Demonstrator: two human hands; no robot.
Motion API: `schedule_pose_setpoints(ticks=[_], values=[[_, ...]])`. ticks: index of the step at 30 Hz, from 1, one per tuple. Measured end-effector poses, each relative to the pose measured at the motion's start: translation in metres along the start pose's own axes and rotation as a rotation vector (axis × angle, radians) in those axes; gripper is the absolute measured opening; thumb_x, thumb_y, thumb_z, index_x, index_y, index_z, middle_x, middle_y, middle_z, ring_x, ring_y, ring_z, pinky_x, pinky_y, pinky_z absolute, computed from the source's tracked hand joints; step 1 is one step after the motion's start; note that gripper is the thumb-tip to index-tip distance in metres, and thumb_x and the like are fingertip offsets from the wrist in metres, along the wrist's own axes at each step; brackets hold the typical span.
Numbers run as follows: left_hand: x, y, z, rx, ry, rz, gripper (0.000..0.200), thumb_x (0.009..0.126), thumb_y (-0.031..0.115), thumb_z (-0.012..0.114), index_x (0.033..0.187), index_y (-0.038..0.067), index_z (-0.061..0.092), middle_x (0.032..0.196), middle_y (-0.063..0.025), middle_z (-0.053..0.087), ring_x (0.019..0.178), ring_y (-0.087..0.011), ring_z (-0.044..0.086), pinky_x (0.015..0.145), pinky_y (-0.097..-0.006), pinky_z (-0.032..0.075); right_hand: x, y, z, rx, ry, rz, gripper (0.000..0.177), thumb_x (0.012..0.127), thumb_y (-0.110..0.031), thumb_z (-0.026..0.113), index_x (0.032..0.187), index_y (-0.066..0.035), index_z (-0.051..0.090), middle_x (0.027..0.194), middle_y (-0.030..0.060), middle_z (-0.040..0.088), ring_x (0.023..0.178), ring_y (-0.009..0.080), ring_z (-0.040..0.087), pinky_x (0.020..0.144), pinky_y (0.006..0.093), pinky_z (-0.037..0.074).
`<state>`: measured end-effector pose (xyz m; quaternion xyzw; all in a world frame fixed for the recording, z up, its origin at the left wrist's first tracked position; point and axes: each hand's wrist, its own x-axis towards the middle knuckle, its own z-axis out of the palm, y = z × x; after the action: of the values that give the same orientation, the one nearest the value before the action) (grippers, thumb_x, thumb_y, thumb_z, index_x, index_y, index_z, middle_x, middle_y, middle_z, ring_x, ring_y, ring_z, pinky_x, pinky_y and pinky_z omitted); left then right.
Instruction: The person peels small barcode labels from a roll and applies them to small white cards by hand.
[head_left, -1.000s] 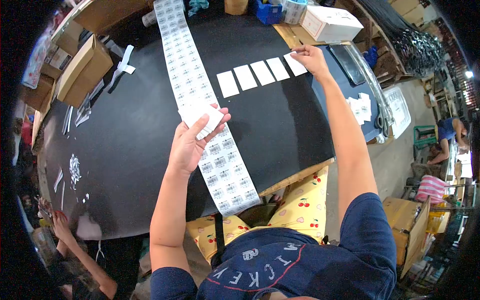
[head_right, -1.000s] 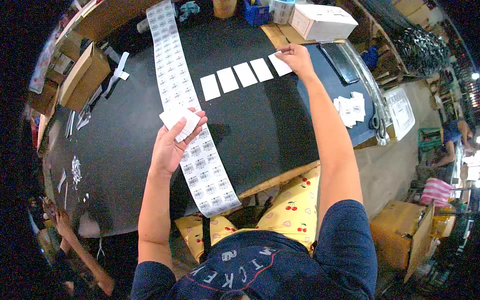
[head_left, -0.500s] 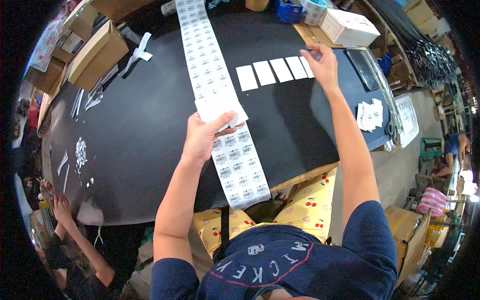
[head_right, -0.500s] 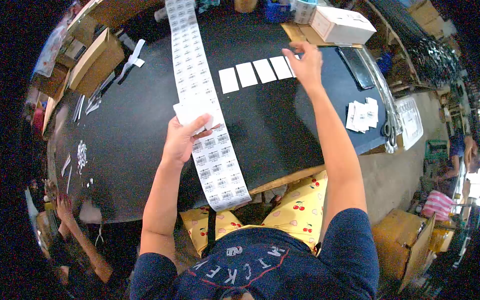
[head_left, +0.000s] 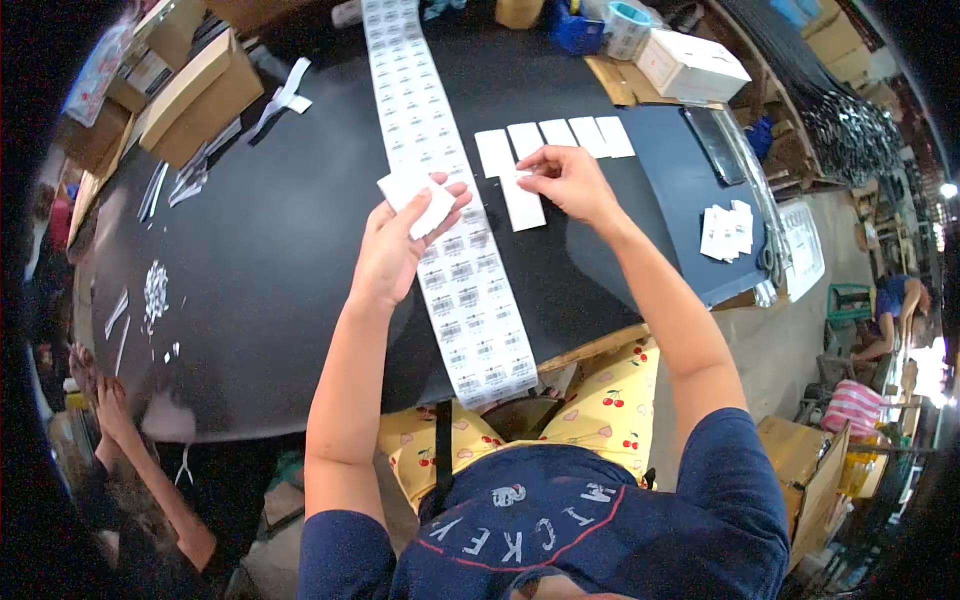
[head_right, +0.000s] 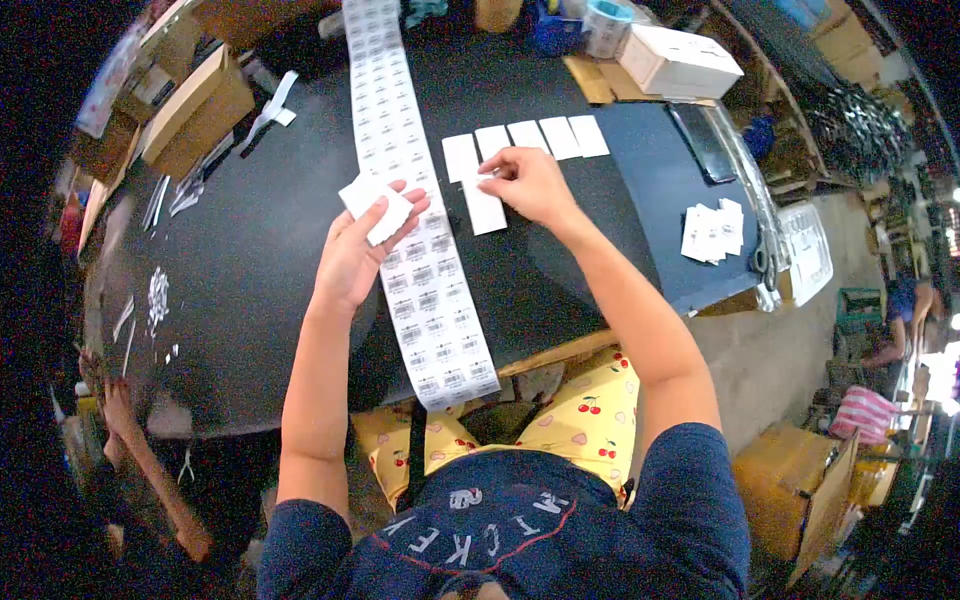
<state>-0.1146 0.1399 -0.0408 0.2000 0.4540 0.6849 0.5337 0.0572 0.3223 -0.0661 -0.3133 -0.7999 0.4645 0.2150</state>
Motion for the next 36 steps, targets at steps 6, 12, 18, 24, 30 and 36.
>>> schedule_pose_setpoints(ticks=[6, 12, 18, 24, 30, 36], values=[[-0.002, -0.004, 0.001, 0.055, -0.028, -0.008, 0.034, 0.093, 0.017, 0.059, 0.118, -0.005, 0.055, 0.111, -0.0192, 0.064, 0.105, -0.0261, 0.064, 0.09, -0.032, 0.053, -0.005, -0.008, 0.01, -0.133, 0.021, -0.039, 0.019, 0.075, -0.011, 0.074, 0.091, 0.0, 0.07, 0.073, 0.0034, 0.066, 0.067, 0.0082, 0.058, 0.063, 0.0239, 0.047], [-0.004, -0.005, 0.003, 0.129, -0.026, -0.029, 0.031, 0.087, 0.015, 0.067, 0.111, -0.003, 0.059, 0.102, -0.0163, 0.067, 0.091, -0.0239, 0.068, 0.077, -0.0298, 0.057, -0.001, -0.006, 0.019, -0.185, 0.067, -0.1, 0.019, 0.075, -0.011, 0.074, 0.089, 0.001, 0.071, 0.072, 0.0057, 0.065, 0.064, 0.0109, 0.057, 0.062, 0.0261, 0.047], [-0.009, -0.009, 0.011, 0.176, 0.047, -0.086, 0.031, 0.08, 0.009, 0.074, 0.107, -0.002, 0.061, 0.096, -0.0142, 0.069, 0.08, -0.0235, 0.07, 0.064, -0.0278, 0.058, -0.004, -0.014, 0.025, -0.241, 0.161, -0.196, 0.021, 0.073, -0.018, 0.075, 0.087, -0.003, 0.072, 0.075, 0.0102, 0.067, 0.069, 0.0191, 0.06, 0.064, 0.0321, 0.047], [-0.011, -0.017, 0.016, 0.272, -0.031, -0.06, 0.035, 0.082, 0.012, 0.072, 0.111, -0.003, 0.059, 0.1, -0.0137, 0.067, 0.083, -0.0222, 0.069, 0.07, -0.0293, 0.059, -0.023, -0.051, 0.026, 0.217, -0.127, -0.049, 0.024, 0.079, -0.016, 0.073, 0.099, -0.002, 0.068, 0.07, -0.0025, 0.062, 0.065, 0.0042, 0.051, 0.058, 0.0222, 0.041], [-0.006, -0.012, 0.014, -0.005, -0.101, -0.159, 0.033, 0.096, 0.012, 0.052, 0.124, -0.005, 0.051, 0.113, -0.0177, 0.063, 0.107, -0.0268, 0.062, 0.094, -0.0361, 0.052, -0.004, -0.012, -0.025, 0.197, -0.071, 0.123, 0.033, 0.076, -0.006, 0.073, 0.107, -0.001, 0.062, 0.067, -0.0073, 0.052, 0.062, 0.0016, 0.044, 0.057, 0.0174, 0.033], [-0.007, -0.012, 0.014, 0.126, -0.122, -0.131, 0.032, 0.093, 0.015, 0.057, 0.118, -0.004, 0.054, 0.111, -0.0191, 0.065, 0.104, -0.0264, 0.064, 0.091, -0.0345, 0.053, -0.001, 0.017, -0.026, -0.021, -0.015, 0.001, 0.03, 0.068, -0.013, 0.078, 0.094, -0.001, 0.068, 0.064, -0.0016, 0.056, 0.059, 0.0072, 0.051, 0.055, 0.0239, 0.042]])
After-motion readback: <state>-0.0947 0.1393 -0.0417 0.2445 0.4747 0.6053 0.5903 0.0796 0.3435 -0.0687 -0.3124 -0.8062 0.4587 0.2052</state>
